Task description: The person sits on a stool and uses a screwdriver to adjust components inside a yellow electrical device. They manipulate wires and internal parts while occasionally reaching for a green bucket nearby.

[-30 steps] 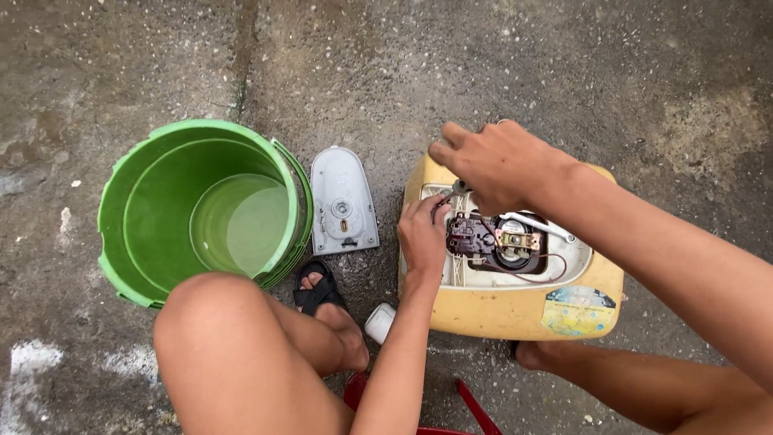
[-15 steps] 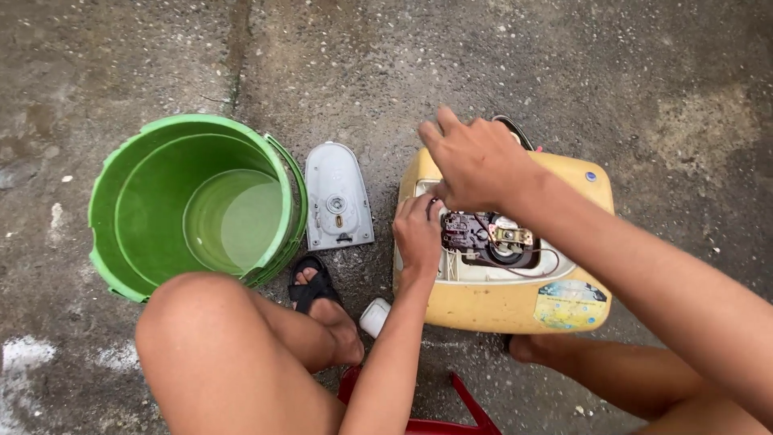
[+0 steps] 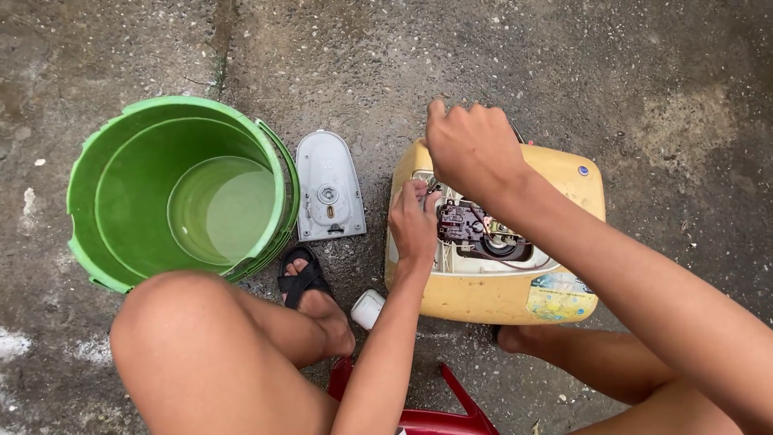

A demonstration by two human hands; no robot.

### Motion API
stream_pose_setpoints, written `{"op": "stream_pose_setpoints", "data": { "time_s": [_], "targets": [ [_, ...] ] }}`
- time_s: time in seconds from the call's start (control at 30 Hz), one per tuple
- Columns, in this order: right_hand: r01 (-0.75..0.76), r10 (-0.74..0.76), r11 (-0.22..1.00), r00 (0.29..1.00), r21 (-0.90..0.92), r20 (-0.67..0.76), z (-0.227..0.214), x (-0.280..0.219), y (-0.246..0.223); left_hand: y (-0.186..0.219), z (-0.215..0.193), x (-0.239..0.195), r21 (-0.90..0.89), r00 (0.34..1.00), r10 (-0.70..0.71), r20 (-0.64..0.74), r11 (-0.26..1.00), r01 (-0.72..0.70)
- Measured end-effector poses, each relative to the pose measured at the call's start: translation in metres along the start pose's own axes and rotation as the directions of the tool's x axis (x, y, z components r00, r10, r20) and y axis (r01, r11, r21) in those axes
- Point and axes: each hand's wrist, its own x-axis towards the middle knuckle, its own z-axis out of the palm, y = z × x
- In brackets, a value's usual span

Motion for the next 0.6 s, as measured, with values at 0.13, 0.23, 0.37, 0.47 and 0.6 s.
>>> {"op": "stream_pose_setpoints", "data": {
  "time_s": [0.13,0.23,0.37,0.47,0.6],
  "targets": [
    [0.153,-0.151,0.988,0.952,0.013,0.265,-0.045,0.004,-0.002,0.001,-0.001,-0.002,0.014,0.998,0.028,-0.059,1.000,-0.027],
    [0.305,-0.287,0.951,0.814,0.049,0.505,-0.038,0.008,0.018,0.006,0.001,-0.002,-0.011,0.998,-0.060,0.030,0.998,0.061],
    [0.092,-0.161,0.984,0.833,0.154,0.529,-0.021,0.014,0.038,0.003,0.008,-0.006,-0.043,0.998,-0.057,0.014,0.997,0.058],
    [-0.214,0.082,0.966,0.789,0.146,0.609,-0.017,0.015,0.035,0.003,0.006,-0.004,-0.041,0.999,-0.053,0.012,0.998,0.053],
    [-0.390,0.359,0.916,0.687,-0.096,0.632,-0.017,0.014,0.028,0.012,0.003,-0.006,-0.059,0.997,-0.063,0.045,0.996,0.065]
  ]
}}
